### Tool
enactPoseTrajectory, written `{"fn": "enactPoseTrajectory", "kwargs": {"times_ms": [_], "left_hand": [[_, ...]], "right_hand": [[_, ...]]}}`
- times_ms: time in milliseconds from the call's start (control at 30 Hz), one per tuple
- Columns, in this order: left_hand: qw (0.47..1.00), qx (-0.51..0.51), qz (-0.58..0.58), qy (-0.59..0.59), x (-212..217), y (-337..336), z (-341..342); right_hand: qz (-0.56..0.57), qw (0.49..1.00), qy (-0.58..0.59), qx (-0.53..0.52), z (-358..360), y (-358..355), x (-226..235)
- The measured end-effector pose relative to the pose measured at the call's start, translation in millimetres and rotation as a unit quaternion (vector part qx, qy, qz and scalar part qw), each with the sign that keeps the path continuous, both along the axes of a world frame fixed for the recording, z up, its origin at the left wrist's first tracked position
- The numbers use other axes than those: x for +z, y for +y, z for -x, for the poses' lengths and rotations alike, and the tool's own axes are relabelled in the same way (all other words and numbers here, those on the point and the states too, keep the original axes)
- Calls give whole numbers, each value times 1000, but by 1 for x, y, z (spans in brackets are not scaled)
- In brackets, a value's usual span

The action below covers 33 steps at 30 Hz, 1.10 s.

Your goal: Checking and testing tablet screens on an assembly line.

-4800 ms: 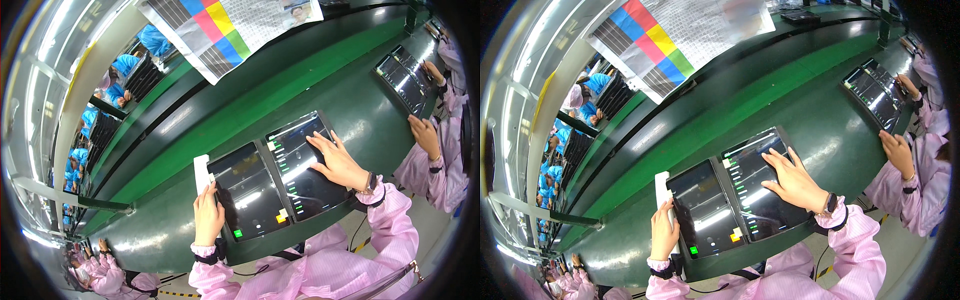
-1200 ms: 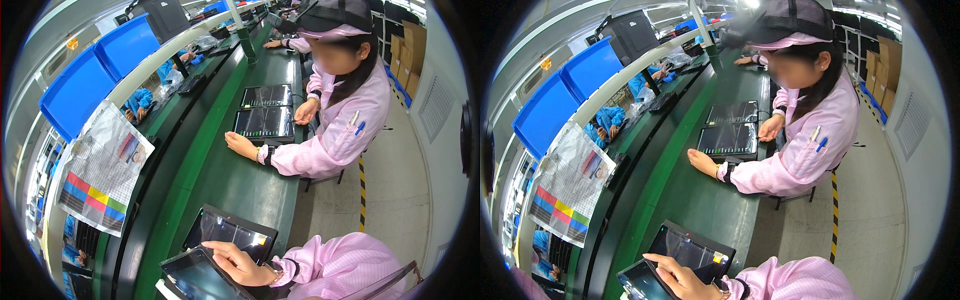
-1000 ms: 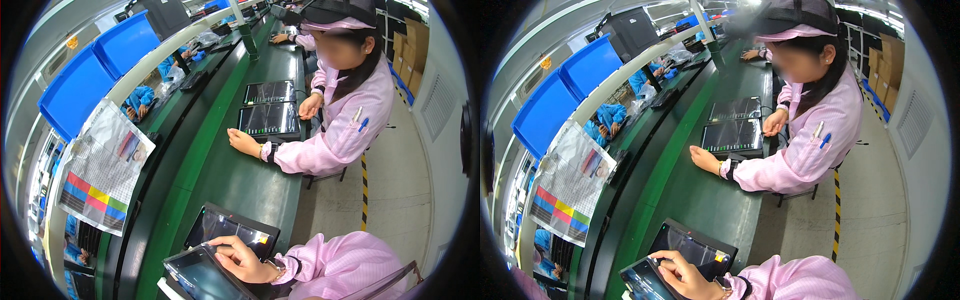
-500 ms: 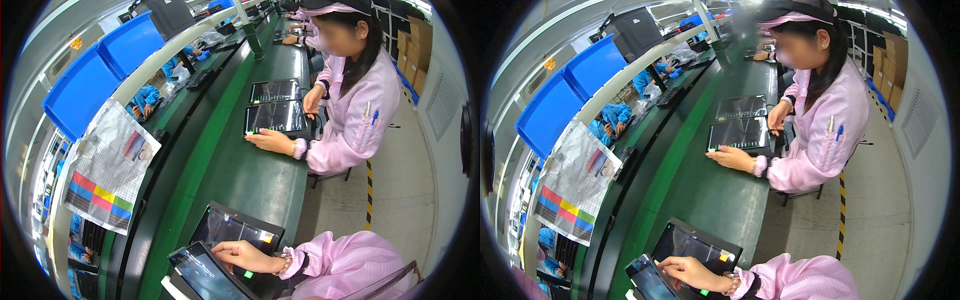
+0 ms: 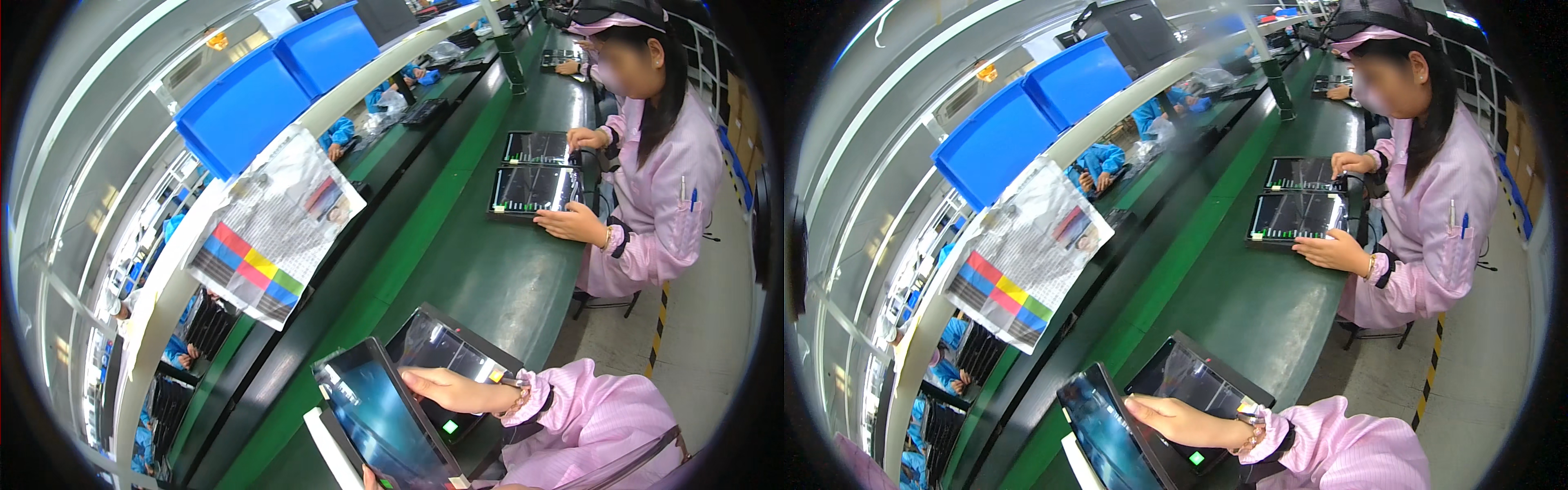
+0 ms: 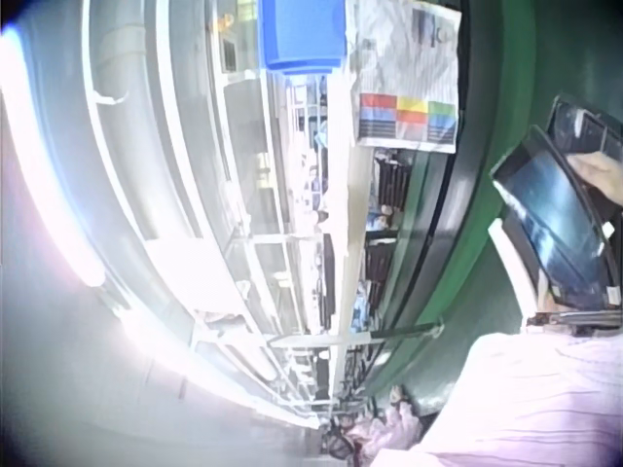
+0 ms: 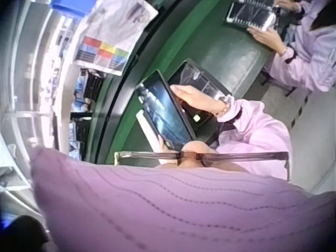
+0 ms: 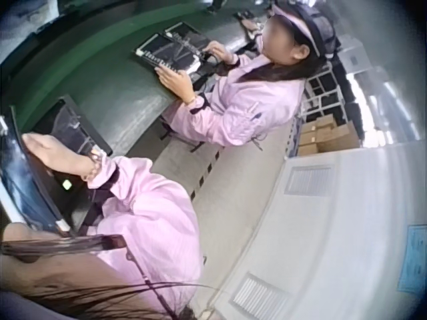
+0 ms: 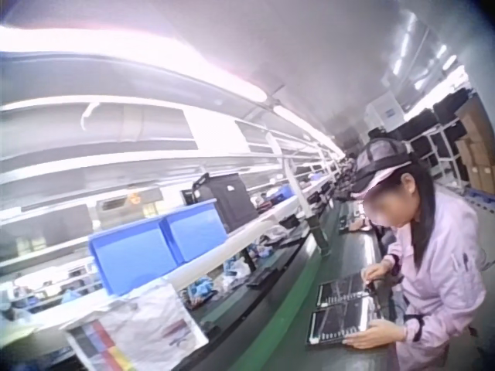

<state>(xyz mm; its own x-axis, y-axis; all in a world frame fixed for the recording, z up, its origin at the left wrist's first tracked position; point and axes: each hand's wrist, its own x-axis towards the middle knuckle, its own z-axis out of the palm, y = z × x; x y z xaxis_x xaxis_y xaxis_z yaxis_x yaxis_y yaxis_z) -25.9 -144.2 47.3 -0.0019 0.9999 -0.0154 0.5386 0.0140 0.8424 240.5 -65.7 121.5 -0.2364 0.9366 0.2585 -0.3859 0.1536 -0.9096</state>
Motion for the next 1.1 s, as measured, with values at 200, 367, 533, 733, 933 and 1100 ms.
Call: {"fn": "enactPoseTrajectory", "kwargs": {"times_ms": [200,367,533,733,933,1100], "left_hand": [[971,70,51,-221,24,3,-20],[816,126,133,-548,36,20,-26],[729,36,86,-678,36,49,-30],[753,-14,52,-655,72,79,-40],[770,-83,-23,-632,108,110,-46],[805,-160,-36,-570,119,132,-56]], "right_hand": [[-156,987,-24,-29,-1,10,23],[-111,991,33,73,-9,13,35],[-35,990,82,111,-18,23,44],[-70,984,113,117,-29,54,69],[-57,976,144,152,-34,90,97],[-27,984,155,83,-36,115,104]]}}
